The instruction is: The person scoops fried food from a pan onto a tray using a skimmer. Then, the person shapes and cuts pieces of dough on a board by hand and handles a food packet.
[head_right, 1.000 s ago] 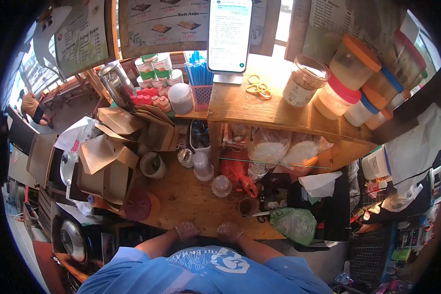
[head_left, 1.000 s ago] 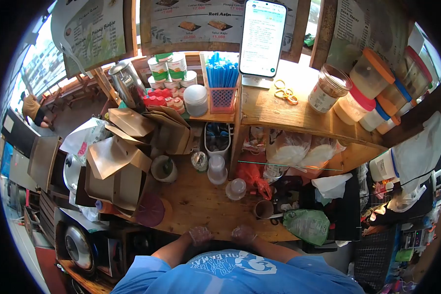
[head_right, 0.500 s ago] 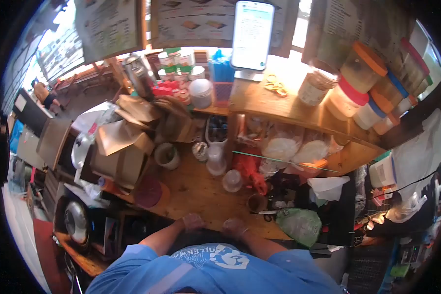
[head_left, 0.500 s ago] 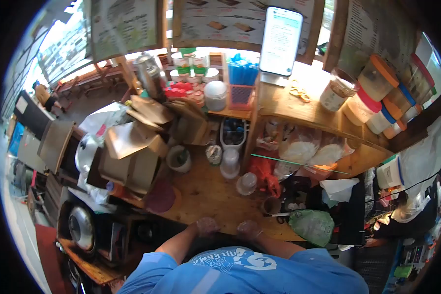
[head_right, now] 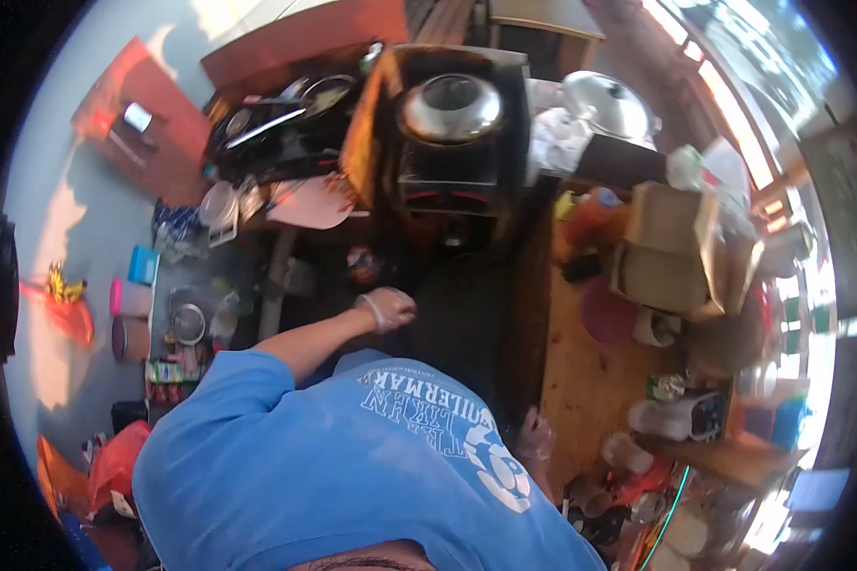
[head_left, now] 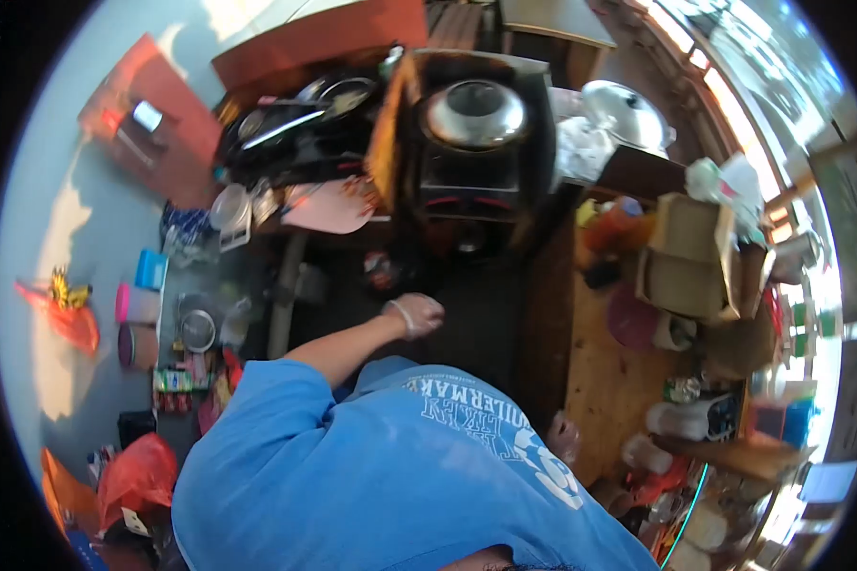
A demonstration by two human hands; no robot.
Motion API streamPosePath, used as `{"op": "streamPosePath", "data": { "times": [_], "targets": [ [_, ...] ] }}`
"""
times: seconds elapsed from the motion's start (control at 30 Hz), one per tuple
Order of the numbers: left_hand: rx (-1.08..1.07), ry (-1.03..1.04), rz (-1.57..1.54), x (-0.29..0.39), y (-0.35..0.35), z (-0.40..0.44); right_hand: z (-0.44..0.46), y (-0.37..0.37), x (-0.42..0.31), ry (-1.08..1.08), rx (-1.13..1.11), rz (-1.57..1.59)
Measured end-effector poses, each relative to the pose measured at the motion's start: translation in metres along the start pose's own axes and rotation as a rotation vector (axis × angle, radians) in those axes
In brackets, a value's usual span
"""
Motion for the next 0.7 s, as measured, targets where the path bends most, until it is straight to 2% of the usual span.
{"op": "streamPosePath", "data": {
  "times": [0.07, 0.17, 0.23, 0.27, 0.3, 0.33, 0.37, 0.4, 0.43, 0.47, 0.53, 0.57, 0.63, 0.7],
  "targets": [
    [0.249, -0.120, -0.097, -0.081, 0.015, -0.058, 0.021, -0.010, -0.062, 0.049, -0.016, 0.193],
    [0.356, -0.359, -0.187, -0.166, -0.003, -0.119, 0.053, 0.017, -0.147, -0.197, -0.026, 0.274],
    [0.487, -0.393, -0.179, -0.216, -0.031, -0.130, 0.057, 0.023, -0.221, -0.254, -0.049, 0.246],
    [0.578, -0.310, -0.158, -0.238, -0.054, -0.126, 0.056, 0.031, -0.265, -0.334, -0.149, 0.200],
    [0.572, -0.243, -0.098, -0.261, -0.074, -0.116, 0.053, 0.046, -0.307, -0.406, -0.252, 0.157],
    [0.529, -0.270, 0.089, -0.279, -0.089, -0.102, 0.051, 0.063, -0.341, -0.378, -0.256, 0.154],
    [0.454, -0.177, 0.082, -0.306, -0.100, -0.081, 0.048, 0.084, -0.376, -0.380, -0.366, 0.155],
    [0.373, -0.176, 0.058, -0.310, -0.128, -0.066, 0.047, 0.105, -0.414, -0.386, -0.472, 0.162],
    [0.454, -0.128, 0.336, -0.330, -0.129, -0.048, 0.047, 0.131, -0.448, -0.350, -0.541, 0.193],
    [0.429, -0.119, 0.312, -0.351, -0.124, -0.026, 0.043, 0.157, -0.476, -0.313, -0.620, 0.219],
    [0.227, -0.324, 0.146, -0.403, -0.112, 0.009, 0.038, 0.212, -0.529, -0.246, -0.762, 0.396],
    [0.213, -0.314, 0.136, -0.414, -0.115, 0.007, 0.029, 0.218, -0.562, -0.170, -0.831, 0.460],
    [0.237, -0.002, 0.085, -0.414, -0.130, 0.004, 0.028, 0.234, -0.615, -0.086, -0.890, 0.528],
    [0.297, -0.021, 0.066, -0.413, -0.139, -0.001, 0.038, 0.261, -0.643, 0.178, -0.997, 0.703]
  ]
}}
Point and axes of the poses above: each hand's wrist, its own z-axis towards the middle knuckle, its own y-axis out of the palm, x = y × z, the point moved 4 cm from there along z, towards the middle knuckle, and after that the axes turned 8 degrees about y, right-handed, at the moved point
